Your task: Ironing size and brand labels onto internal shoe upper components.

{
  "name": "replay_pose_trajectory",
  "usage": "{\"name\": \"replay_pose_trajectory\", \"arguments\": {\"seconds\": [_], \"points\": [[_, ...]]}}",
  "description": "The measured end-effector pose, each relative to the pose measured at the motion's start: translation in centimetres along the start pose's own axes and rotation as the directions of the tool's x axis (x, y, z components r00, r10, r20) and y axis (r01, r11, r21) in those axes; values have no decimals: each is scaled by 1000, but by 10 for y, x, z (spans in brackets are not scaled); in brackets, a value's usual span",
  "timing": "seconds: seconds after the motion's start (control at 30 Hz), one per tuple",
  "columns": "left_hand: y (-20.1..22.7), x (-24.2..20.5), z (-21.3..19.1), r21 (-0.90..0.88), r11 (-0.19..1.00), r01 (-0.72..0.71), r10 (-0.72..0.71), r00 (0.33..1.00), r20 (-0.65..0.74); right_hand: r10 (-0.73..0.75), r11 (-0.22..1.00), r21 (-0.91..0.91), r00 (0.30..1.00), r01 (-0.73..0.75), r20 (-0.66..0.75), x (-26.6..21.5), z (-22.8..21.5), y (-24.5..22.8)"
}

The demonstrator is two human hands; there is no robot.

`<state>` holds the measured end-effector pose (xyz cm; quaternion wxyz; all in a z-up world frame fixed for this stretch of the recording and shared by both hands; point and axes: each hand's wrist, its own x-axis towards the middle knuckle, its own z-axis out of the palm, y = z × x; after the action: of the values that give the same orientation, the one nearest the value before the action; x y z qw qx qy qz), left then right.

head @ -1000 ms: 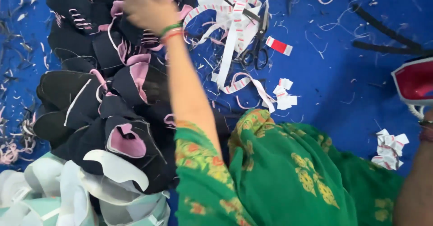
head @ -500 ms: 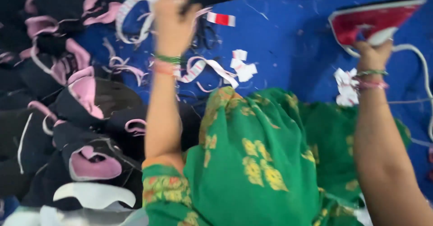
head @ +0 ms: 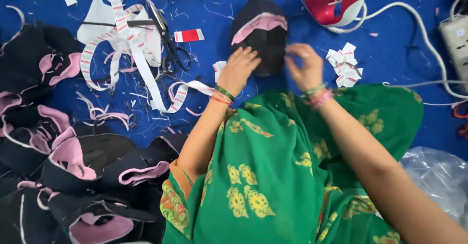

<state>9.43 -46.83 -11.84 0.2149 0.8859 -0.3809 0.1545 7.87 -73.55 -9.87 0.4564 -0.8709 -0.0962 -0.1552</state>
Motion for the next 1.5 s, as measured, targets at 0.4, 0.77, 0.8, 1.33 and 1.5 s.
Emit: {"name": "replay_pose_trajectory", "arguments": {"seconds": [0.4, 0.77, 0.8, 1.33, 1.5], "points": [[-46, -48, -18, -439, 312, 842, -881, 430, 199, 111, 883, -443, 847, 156, 521, 69, 49, -1], [-8, 1, -57, -414, 382, 826, -897, 440, 50, 157, 870, -481, 866, 106, 474, 48, 62, 9], [-7, 11, -47, -416, 388, 822, -894, 446, 48, 156, 869, -484, 870, 104, 468, 53, 61, 2], [-53, 118, 32, -115, 747, 655, -642, 755, 132, 209, 833, -537, 823, 133, 529, 55, 56, -17], [-50, 116, 42, -48, 763, 645, -639, 763, 96, 240, 886, -463, 833, 22, 498, 56, 52, -22]]}}
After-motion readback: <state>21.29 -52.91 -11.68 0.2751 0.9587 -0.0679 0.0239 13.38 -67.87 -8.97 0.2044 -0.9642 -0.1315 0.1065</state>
